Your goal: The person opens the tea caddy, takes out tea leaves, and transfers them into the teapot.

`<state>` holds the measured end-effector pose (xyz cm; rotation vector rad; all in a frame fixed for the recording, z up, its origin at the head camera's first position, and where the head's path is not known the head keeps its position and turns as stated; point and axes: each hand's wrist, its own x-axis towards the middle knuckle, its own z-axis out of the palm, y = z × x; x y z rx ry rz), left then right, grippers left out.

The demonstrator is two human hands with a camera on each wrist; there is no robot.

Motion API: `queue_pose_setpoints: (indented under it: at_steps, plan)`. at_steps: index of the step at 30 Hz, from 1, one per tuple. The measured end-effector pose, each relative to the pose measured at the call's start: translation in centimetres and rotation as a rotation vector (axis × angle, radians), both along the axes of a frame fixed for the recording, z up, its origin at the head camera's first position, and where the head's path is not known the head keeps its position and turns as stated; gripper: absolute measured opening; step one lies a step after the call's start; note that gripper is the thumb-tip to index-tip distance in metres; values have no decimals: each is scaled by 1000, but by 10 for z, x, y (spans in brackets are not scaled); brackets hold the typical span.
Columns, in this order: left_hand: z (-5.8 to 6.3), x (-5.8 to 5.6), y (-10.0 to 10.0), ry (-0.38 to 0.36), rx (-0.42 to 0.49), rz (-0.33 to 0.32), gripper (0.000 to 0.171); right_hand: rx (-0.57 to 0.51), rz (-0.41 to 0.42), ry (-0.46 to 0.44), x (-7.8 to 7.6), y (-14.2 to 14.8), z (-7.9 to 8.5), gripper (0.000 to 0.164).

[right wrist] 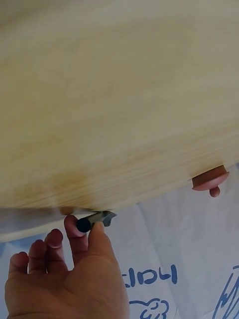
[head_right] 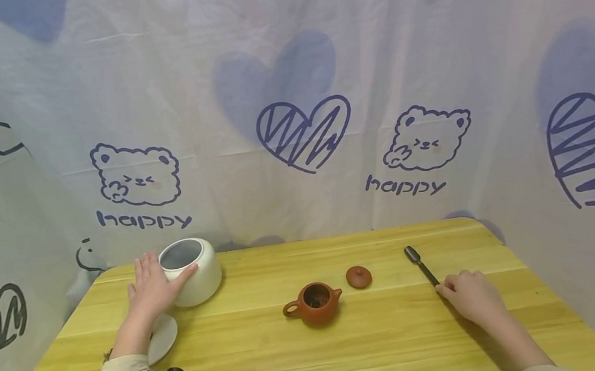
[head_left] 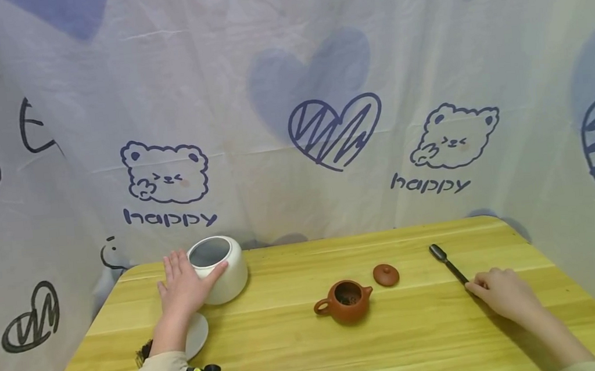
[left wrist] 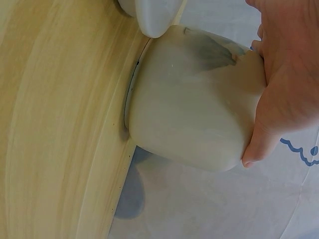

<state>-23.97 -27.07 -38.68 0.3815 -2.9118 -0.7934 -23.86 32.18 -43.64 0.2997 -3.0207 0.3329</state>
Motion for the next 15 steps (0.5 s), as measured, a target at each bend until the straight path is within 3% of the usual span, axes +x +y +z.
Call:
queue_pose_setpoints:
  at_steps: [15]
  plan:
    - [-1, 0, -1, 6, 10, 0, 124, -16, -29, 10, 5, -3, 0, 25]
